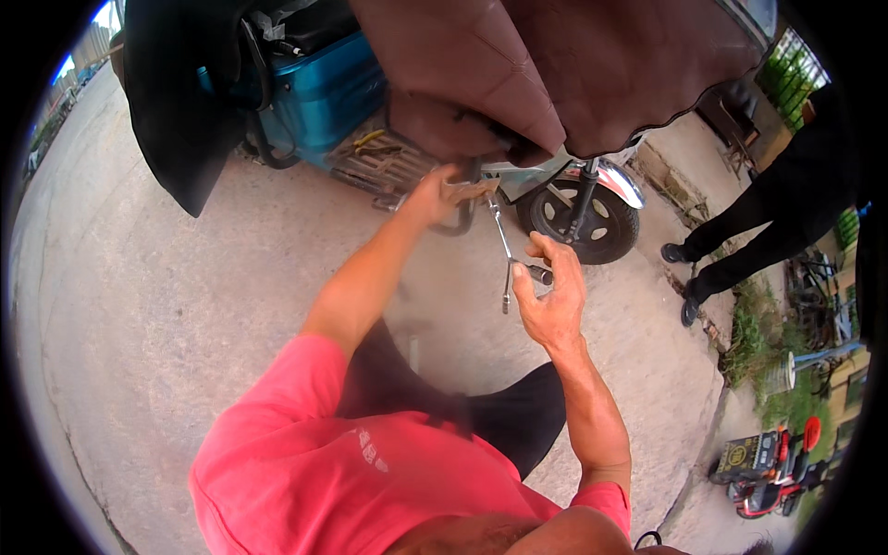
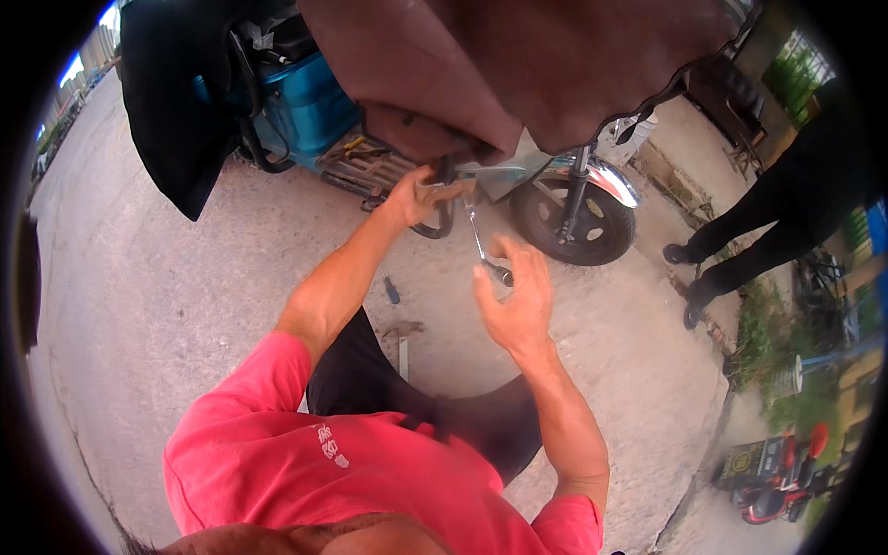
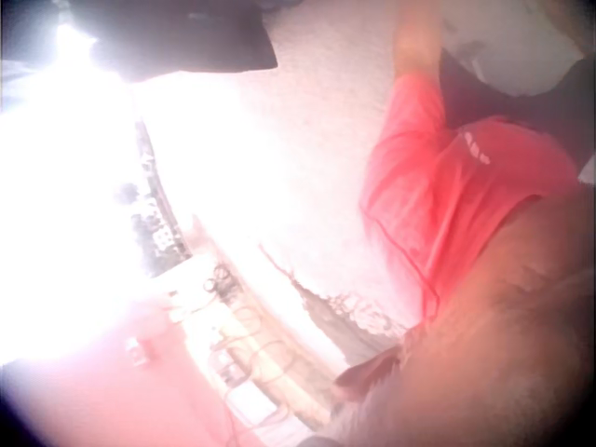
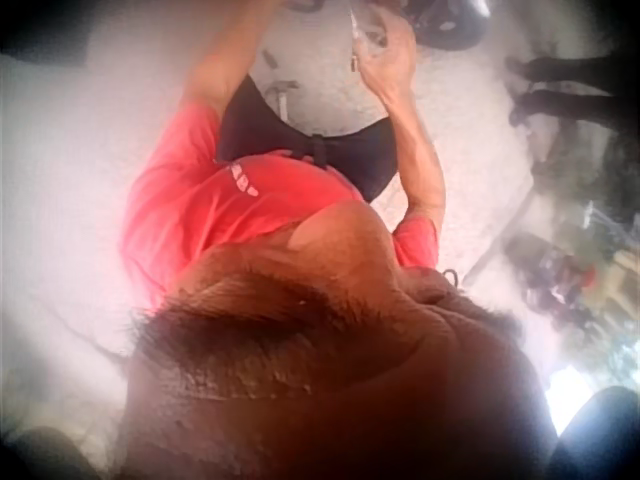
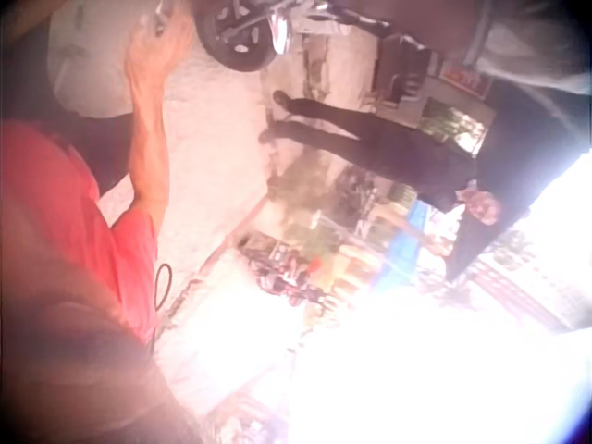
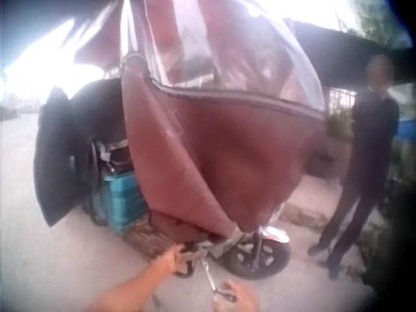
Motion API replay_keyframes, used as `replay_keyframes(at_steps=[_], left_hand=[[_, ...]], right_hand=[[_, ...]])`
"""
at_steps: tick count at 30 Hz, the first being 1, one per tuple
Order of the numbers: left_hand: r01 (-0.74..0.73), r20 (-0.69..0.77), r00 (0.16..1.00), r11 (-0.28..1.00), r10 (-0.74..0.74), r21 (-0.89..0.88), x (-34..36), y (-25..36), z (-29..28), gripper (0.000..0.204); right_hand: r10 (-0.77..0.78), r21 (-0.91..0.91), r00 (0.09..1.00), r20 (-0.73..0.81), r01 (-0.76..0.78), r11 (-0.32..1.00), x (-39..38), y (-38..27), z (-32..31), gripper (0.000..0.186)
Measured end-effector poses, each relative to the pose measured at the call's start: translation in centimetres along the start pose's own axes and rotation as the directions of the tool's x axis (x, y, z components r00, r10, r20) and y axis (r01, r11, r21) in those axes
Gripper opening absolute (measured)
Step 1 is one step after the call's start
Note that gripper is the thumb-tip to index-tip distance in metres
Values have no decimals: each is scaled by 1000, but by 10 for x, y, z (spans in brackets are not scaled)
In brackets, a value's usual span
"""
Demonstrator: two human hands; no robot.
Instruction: The person uses a three-way socket wrench to loosen bolts on a scooter and taps a component with a hammer while crouching on an outdoor paved surface.
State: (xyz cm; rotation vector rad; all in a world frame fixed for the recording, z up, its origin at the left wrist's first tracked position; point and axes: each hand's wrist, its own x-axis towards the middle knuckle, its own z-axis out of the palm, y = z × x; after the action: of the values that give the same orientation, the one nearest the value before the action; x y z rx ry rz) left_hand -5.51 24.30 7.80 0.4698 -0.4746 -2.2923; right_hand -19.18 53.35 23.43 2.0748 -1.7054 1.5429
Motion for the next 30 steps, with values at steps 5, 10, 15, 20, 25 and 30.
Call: replay_keyframes(at_steps=[5,10,15,20,25,30], left_hand=[[-273,-136,949,958,284,90,-17,-41,8,44],[-209,-193,863,677,468,706,-41,-127,-117,33],[1,-51,998,872,27,489,-88,-195,11,42],[144,-15,987,848,-159,511,-94,-213,16,41],[245,17,960,867,-280,434,-115,-192,-6,44],[255,-235,961,791,-144,557,-117,-197,21,52]], right_hand=[[-18,-373,970,241,110,922,25,1,-3,16],[-5,-452,933,359,179,874,29,-6,-2,18],[216,-624,743,633,325,710,37,-2,-18,15],[378,-651,596,708,345,676,51,-8,-17,18],[417,-632,712,564,48,773,28,52,-46,23],[454,-586,681,574,-45,809,28,62,-48,25]])
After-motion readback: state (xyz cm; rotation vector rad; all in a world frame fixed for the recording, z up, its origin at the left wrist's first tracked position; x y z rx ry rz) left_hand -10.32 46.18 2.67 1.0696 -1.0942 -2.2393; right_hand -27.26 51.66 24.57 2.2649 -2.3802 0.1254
